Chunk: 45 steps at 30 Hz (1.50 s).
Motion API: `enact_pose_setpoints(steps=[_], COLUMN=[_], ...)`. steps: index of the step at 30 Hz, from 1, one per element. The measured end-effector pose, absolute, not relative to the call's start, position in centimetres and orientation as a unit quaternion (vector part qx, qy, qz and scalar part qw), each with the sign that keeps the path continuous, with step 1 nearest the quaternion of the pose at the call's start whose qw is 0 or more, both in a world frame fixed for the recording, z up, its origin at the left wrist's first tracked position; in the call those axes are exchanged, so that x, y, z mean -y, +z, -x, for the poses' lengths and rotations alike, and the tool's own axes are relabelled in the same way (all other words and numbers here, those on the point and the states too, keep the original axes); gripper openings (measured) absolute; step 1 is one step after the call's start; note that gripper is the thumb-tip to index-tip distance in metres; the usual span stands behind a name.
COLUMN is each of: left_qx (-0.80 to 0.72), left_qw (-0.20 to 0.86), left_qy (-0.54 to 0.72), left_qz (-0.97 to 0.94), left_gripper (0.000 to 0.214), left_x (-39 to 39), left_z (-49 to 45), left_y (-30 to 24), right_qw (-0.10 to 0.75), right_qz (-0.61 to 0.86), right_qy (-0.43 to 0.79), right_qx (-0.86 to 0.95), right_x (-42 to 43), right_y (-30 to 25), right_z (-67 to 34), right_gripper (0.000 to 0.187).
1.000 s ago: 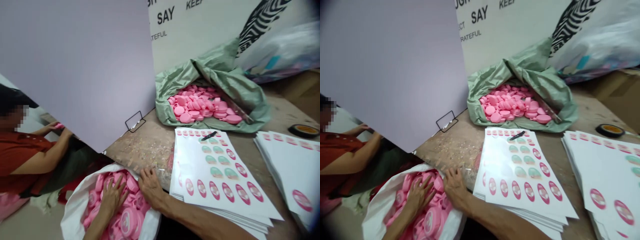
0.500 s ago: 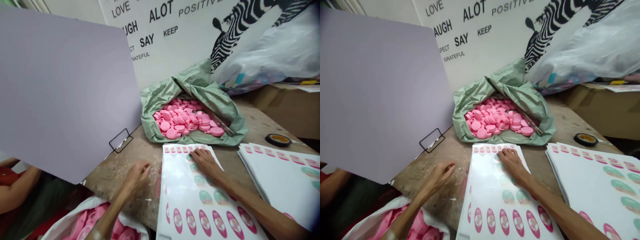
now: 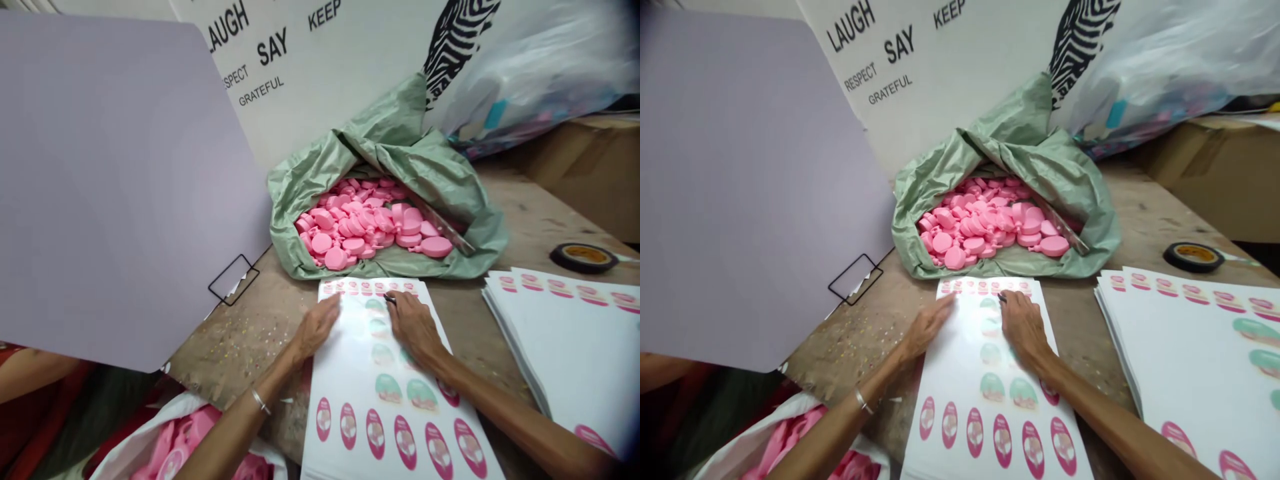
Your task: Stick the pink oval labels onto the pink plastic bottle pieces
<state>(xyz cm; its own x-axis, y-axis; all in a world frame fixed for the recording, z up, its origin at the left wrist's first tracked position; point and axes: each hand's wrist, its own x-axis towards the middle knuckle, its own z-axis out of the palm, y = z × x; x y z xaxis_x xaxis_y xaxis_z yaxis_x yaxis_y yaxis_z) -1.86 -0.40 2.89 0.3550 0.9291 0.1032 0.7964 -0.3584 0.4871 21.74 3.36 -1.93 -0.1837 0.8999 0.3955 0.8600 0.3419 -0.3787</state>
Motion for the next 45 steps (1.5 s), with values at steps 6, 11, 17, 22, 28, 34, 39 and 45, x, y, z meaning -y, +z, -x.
enact_pose_setpoints(steps=[6, 11, 17, 22, 28, 34, 39, 45], left_qx=[-0.541, -0.565, -0.656, -0.564, -0.556, -0.543, -0.504, -0.528], left_qw=[0.104, 0.091, 0.041, 0.056, 0.084, 0.107, 0.154, 0.108], left_qy=[0.127, 0.062, 0.074, 0.097, 0.098, 0.089, 0.048, 0.077], left_qz=[-0.825, -0.818, -0.750, -0.818, -0.821, -0.828, -0.848, -0.839], left_gripper=[0.062, 0.074, 0.063, 0.068, 0.069, 0.075, 0.079, 0.078], left_x=[0.8, 3.5, 4.4, 3.5, 1.4, 0.7, 0.8, 1.2], left_z=[0.9, 0.8, 2.0, -0.2, -1.0, -0.7, 0.5, 0.5], left_y=[2.7, 2.1, 2.2, 1.2, 1.6, 1.6, 2.3, 1.8], right_qw=[0.253, 0.231, 0.226, 0.235, 0.208, 0.203, 0.209, 0.211], right_qz=[0.575, 0.575, 0.578, 0.587, 0.618, 0.620, 0.617, 0.618], right_qy=[0.025, -0.005, -0.013, -0.020, -0.038, -0.041, -0.034, -0.023], right_qx=[0.778, 0.785, 0.784, 0.774, 0.757, 0.756, 0.758, 0.757], right_x=[-3.3, -2.4, -1.9, -1.9, -1.4, -1.4, -1.4, -1.5], right_y=[-2.2, -1.7, -1.2, -1.5, -1.2, -0.8, -0.8, -0.9], right_z=[-22.2, -23.2, -23.3, -23.3, -22.5, -22.0, -22.2, -22.3], right_gripper=[0.022, 0.022, 0.023, 0.021, 0.018, 0.017, 0.018, 0.019])
